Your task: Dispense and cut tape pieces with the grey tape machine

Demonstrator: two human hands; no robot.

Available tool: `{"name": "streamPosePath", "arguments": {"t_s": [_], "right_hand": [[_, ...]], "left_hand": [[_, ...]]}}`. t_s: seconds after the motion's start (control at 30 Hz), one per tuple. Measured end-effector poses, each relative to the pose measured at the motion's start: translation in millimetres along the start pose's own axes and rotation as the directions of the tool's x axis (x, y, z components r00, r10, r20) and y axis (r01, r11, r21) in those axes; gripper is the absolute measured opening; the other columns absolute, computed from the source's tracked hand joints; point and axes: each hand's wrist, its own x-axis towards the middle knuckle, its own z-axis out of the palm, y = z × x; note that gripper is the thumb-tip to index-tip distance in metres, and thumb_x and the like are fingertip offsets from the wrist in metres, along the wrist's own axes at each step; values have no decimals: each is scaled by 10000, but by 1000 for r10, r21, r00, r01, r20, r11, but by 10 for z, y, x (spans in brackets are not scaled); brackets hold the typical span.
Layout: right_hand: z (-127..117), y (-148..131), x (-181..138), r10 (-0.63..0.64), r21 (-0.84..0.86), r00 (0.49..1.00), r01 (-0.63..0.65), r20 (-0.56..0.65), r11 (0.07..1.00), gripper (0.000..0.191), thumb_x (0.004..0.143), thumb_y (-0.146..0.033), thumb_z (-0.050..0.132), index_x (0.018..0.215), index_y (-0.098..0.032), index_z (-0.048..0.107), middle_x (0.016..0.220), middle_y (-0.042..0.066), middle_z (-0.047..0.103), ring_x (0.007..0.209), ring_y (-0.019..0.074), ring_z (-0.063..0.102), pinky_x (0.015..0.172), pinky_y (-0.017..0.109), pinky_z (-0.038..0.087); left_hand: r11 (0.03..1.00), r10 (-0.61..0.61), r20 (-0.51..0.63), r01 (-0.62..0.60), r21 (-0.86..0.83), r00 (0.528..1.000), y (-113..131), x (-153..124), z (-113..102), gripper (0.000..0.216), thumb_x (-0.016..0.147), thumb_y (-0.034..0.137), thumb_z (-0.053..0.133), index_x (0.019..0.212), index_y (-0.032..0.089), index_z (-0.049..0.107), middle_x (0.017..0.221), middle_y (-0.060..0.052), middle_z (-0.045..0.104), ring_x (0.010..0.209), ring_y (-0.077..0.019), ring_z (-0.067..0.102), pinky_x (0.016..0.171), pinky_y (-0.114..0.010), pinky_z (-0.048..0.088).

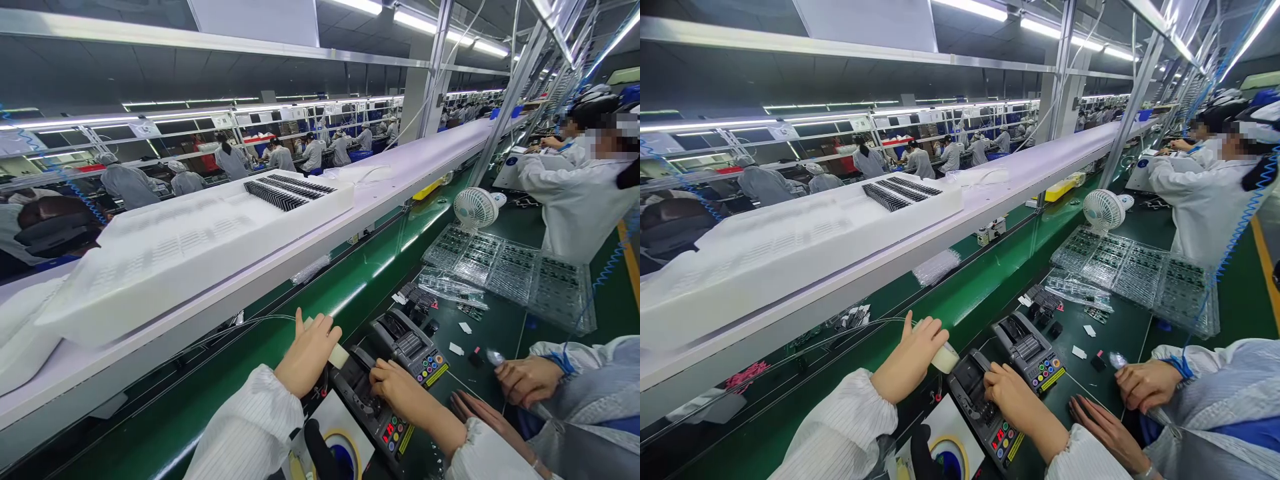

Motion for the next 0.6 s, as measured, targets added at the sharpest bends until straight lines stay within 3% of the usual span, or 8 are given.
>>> {"name": "streamPosePath", "arguments": {"t_s": [0.23,0.43,0.6], "right_hand": [[-46,29,140,-59,-133,997,65,48,989,204,859,-209,539,665,-179,594,876,-19,582,913,142,433,711,300,253],[68,57,225,-67,-198,986,97,155,975,259,842,-81,456,670,-157,634,779,23,627,873,155,512,701,298,304],[13,1,228,-26,-202,982,65,188,977,193,774,-66,496,693,-132,658,762,65,643,933,207,506,696,319,307]], "left_hand": [[1000,10,-15,-10,-21,1000,15,7,-3,504,566,-158,297,896,204,413,961,-21,457,901,-173,432,1032,-733,252],[1000,17,-11,-17,-4,1000,31,21,5,489,561,-145,332,894,203,416,970,-20,460,920,-178,433,1044,-746,225],[1000,10,14,-10,16,1000,37,25,10,508,543,-143,356,912,201,418,983,-26,459,928,-180,438,1062,-747,186]]}}
